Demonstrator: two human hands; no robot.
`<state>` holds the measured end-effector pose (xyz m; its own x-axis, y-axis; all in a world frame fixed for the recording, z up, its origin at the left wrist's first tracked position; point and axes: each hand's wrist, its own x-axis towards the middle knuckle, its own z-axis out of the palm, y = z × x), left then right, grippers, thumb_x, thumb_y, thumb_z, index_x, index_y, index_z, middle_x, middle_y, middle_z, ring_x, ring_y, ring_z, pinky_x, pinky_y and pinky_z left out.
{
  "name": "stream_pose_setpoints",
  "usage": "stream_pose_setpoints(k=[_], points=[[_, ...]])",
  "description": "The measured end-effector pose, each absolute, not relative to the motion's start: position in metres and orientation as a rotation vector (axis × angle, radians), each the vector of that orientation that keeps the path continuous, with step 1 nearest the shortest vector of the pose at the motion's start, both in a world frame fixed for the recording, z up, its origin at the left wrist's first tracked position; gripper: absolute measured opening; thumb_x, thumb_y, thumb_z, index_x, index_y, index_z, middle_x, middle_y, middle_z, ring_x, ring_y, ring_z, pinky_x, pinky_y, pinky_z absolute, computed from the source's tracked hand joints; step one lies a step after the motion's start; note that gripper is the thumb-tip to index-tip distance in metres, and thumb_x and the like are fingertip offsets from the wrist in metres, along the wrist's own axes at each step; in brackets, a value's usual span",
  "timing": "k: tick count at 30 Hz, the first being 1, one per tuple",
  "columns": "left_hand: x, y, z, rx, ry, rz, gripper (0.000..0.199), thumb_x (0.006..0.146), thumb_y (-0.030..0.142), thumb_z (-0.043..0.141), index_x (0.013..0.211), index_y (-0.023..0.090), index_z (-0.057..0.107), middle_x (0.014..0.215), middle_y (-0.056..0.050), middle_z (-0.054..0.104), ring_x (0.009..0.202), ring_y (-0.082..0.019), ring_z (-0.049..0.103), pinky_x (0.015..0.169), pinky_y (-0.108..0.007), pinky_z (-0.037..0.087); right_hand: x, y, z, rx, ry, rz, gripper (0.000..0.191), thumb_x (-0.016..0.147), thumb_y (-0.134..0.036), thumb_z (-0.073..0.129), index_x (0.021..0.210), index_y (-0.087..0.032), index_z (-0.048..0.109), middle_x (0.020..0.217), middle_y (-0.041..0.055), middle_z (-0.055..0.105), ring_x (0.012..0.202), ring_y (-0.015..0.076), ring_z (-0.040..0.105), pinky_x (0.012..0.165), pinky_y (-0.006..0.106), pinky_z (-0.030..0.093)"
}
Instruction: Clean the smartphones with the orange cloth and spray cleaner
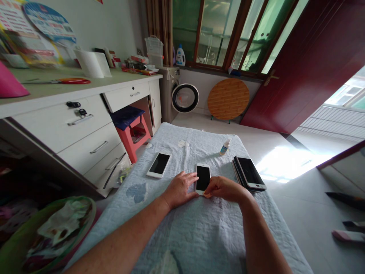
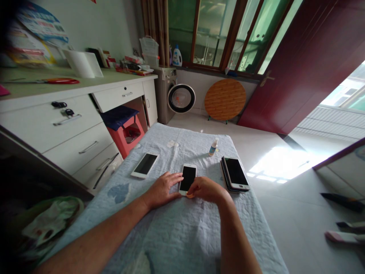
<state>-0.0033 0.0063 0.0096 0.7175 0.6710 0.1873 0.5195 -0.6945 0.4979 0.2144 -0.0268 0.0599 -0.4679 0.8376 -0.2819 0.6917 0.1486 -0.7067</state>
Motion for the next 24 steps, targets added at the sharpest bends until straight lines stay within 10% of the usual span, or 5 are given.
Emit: stream_pose_setpoints(k=[12, 24], points=[[-0.003, 0.007, 0.005, 2.515, 0.883, 0.569, 0.057, 0.082, 0.058, 0.058, 0.123, 0.019, 0.059, 0.135, -0.009, 0.054, 0.112, -0.027, 0.053, 0.098, -0.042, 0.042, 0.190, -0.026, 0.058, -1.455, -2.328, 0.972, 0.023, 0.075, -0.011, 0.058, 0.085, -0.020, 0.077, 0.078, 0.0020, 0.064, 0.067, 0.0101, 0.056, 0.063, 0.019, 0.039], [-0.003, 0.006, 0.007, 2.519, 0.895, 0.530, 0.054, 0.077, 0.041, 0.068, 0.125, 0.018, 0.057, 0.136, -0.010, 0.052, 0.117, -0.028, 0.052, 0.102, -0.042, 0.038, 0.223, -0.027, 0.054, -1.595, -2.116, 1.280, 0.019, 0.067, -0.012, 0.062, 0.077, -0.019, 0.077, 0.075, 0.0021, 0.070, 0.073, 0.0142, 0.061, 0.068, 0.022, 0.044]])
